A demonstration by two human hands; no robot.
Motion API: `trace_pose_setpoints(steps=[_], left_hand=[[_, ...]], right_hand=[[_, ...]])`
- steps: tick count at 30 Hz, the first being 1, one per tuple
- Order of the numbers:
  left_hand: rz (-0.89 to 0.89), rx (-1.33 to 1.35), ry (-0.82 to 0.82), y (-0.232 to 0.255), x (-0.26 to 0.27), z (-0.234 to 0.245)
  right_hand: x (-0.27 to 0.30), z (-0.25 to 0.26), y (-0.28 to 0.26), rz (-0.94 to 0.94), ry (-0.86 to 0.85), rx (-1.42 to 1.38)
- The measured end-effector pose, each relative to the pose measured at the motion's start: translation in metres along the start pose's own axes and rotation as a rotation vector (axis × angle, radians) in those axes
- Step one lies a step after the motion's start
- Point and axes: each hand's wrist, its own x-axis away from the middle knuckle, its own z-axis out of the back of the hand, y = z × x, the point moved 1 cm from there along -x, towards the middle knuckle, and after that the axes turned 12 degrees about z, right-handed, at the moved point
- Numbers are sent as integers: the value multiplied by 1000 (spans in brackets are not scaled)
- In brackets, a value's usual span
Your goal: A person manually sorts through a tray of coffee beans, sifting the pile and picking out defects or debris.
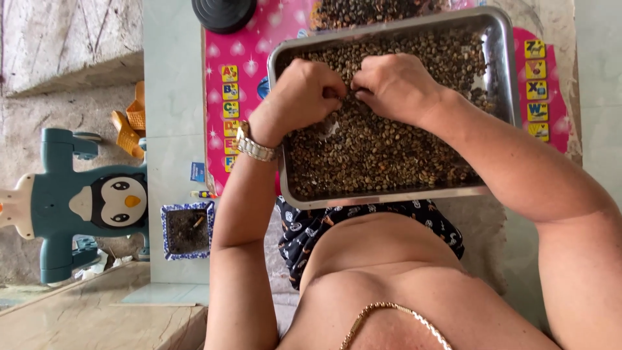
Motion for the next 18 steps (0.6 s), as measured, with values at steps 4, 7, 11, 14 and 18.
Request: trace_pose_setpoints(steps=[4,7,11,14,18], left_hand=[[69,-99,-41,2,-5,-7],[163,-164,-72,-7,1,-14],[77,94,24,-4,-2,-3],[157,170,31,-8,-2,0],[166,158,2,-8,-5,0]], right_hand=[[3,-3,11,-40,-64,-22],[2,1,11,-49,-55,-98],[-3,33,12,-409,69,-694],[14,25,37,-625,348,-1531],[17,27,45,-711,424,-1791]])
